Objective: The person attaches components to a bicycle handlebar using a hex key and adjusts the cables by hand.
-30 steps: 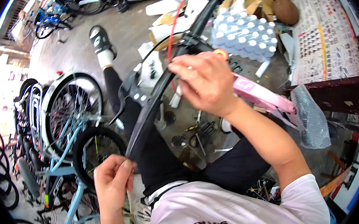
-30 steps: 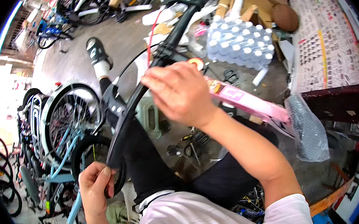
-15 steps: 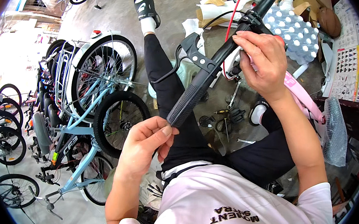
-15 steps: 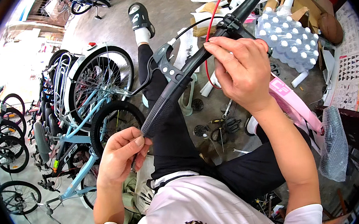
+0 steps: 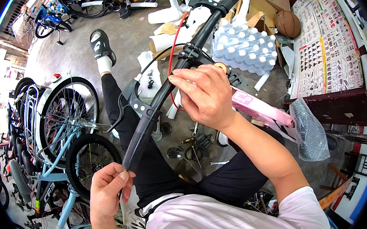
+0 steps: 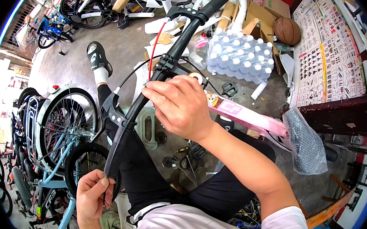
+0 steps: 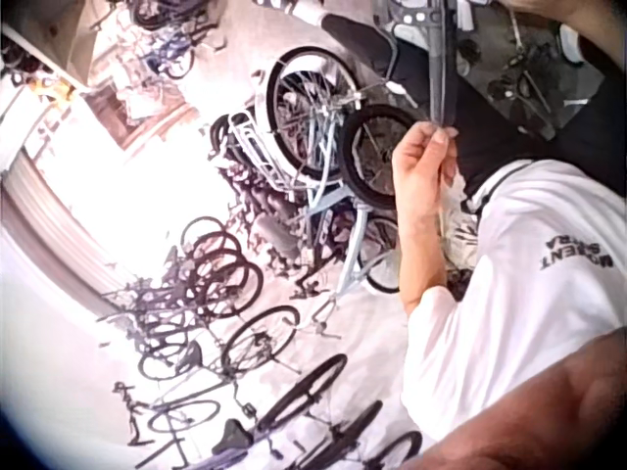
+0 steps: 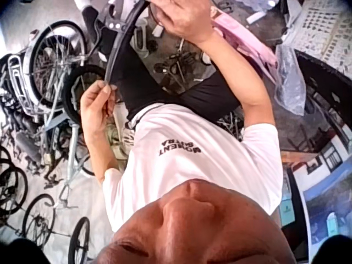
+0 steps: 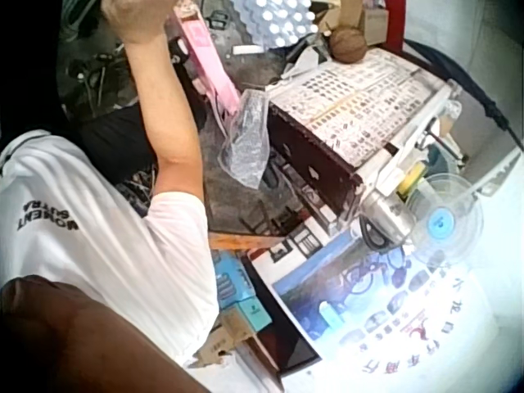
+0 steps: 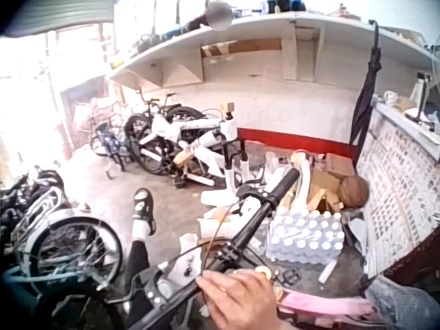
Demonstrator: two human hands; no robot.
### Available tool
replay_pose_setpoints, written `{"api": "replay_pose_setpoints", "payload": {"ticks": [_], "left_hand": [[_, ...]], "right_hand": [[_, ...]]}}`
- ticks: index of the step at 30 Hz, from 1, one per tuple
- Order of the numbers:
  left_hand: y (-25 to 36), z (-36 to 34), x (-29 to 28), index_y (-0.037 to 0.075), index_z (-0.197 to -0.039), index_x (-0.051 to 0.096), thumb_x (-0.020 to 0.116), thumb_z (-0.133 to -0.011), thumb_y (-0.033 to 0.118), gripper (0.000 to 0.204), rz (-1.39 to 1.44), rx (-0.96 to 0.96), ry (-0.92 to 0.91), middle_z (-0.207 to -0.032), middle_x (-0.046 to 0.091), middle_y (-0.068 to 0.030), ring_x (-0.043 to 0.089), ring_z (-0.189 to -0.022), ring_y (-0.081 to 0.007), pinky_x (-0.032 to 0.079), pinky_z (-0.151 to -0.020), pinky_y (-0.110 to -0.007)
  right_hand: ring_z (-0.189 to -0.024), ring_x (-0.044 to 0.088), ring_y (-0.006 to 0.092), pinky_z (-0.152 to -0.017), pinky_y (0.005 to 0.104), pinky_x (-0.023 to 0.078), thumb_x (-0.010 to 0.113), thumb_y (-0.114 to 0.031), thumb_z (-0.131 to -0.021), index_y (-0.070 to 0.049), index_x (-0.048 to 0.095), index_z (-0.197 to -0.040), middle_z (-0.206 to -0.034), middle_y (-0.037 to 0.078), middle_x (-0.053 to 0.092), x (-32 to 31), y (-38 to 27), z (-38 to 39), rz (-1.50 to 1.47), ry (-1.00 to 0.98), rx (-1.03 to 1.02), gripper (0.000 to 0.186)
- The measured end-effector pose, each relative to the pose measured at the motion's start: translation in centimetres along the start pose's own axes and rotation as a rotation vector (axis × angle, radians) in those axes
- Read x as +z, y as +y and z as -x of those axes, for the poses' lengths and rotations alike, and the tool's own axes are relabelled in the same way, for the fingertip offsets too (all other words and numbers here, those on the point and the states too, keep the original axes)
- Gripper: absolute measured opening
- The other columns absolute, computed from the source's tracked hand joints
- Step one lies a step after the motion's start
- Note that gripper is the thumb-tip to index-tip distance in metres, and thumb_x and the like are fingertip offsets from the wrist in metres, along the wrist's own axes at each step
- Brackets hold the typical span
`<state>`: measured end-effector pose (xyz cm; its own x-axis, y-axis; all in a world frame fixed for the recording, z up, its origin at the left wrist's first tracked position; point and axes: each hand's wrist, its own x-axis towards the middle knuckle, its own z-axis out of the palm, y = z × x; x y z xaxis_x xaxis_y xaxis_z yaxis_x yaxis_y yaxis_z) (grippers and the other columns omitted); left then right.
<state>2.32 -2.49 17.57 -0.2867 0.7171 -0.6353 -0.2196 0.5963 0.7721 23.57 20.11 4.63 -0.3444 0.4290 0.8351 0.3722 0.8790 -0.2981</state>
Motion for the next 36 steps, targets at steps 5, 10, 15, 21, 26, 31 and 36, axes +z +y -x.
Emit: {"api": "replay_pose_setpoints", "payload": {"ticks": [5,10,15,21,26,31,36], "left_hand": [[0.2,-0.1,0.4,-0.007,-0.092,0.067,0.064,-0.096,0.009,0.017,-0.048,0.005,0.017,-0.066,0.061,-0.0061,0.052,-0.048,-0.0097,0.037,-0.042,-0.022],[0.2,0.0,0.5,-0.007,-0.091,0.066,0.063,-0.096,0.009,0.016,-0.05,0.011,0.015,-0.068,0.062,-0.0064,0.052,-0.048,-0.0098,0.037,-0.042,-0.022],[0.4,-0.1,0.3,-0.003,-0.088,0.066,0.065,-0.095,0.015,0.019,-0.154,0.019,0.023,-0.062,0.059,-0.0046,0.048,-0.045,-0.0098,0.034,-0.042,-0.025],[0.8,-0.2,0.3,-0.005,-0.093,0.066,0.064,-0.099,0.012,0.018,-0.114,-0.025,-0.03,-0.068,0.06,-0.0023,0.051,-0.051,-0.0062,0.036,-0.045,-0.021],[0.5,0.0,0.0,-0.004,-0.094,0.067,0.064,-0.099,0.012,0.017,-0.114,0.002,-0.044,-0.069,0.06,-0.0011,0.05,-0.052,-0.005,0.035,-0.045,-0.021],[0.6,-0.2,-0.1,-0.004,-0.095,0.068,0.065,-0.099,0.012,0.017,-0.101,-0.011,-0.066,-0.069,0.059,-0.001,0.05,-0.052,-0.0046,0.035,-0.044,-0.02],[0.7,0.0,0.0,-0.004,-0.095,0.068,0.065,-0.099,0.012,0.016,-0.093,-0.013,-0.064,-0.069,0.06,-0.0008,0.05,-0.053,-0.0044,0.034,-0.045,-0.02]], "right_hand": [[-0.092,0.063,0.0232,-0.088,0.0403,0.048,0.074,-0.004,-0.072,-0.01,0.071,-0.115,-0.115,0.001,0.068,-0.2,0.2,0.1,0.0,0.004,0.005,0.044],[-0.093,0.063,0.0237,-0.088,0.0409,0.048,0.074,-0.004,-0.072,-0.01,0.071,-0.115,-0.114,0.001,0.068,-0.2,0.1,-0.2,0.015,-0.015,-0.006,0.044],[-0.095,0.063,0.0251,-0.086,0.0413,0.048,0.071,-0.002,-0.072,-0.011,0.071,-0.117,-0.114,0.003,0.07,-0.3,-0.2,-0.5,-0.013,-0.079,-0.014,0.046],[-0.096,0.065,0.0218,-0.088,0.036,0.045,0.069,0.005,-0.072,-0.007,0.074,-0.115,-0.115,0.004,0.072,-0.5,-0.5,-0.7,0.021,-0.074,-0.004,0.045],[-0.096,0.065,0.0219,-0.09,0.0358,0.045,0.069,0.007,-0.073,-0.006,0.073,-0.115,-0.115,0.004,0.072,-0.3,-0.8,-0.7,0.022,-0.078,0.001,0.044],[-0.097,0.065,0.0216,-0.091,0.0359,0.045,0.07,0.007,-0.073,-0.006,0.073,-0.115,-0.116,0.004,0.071,-0.5,-0.7,-0.6,0.031,-0.1,0.007,0.044],[-0.098,0.065,0.0215,-0.092,0.0359,0.045,0.07,0.006,-0.074,-0.007,0.073,-0.116,-0.117,0.004,0.071,-0.5,-0.8,-0.7,0.039,-0.102,0.013,0.044]]}}
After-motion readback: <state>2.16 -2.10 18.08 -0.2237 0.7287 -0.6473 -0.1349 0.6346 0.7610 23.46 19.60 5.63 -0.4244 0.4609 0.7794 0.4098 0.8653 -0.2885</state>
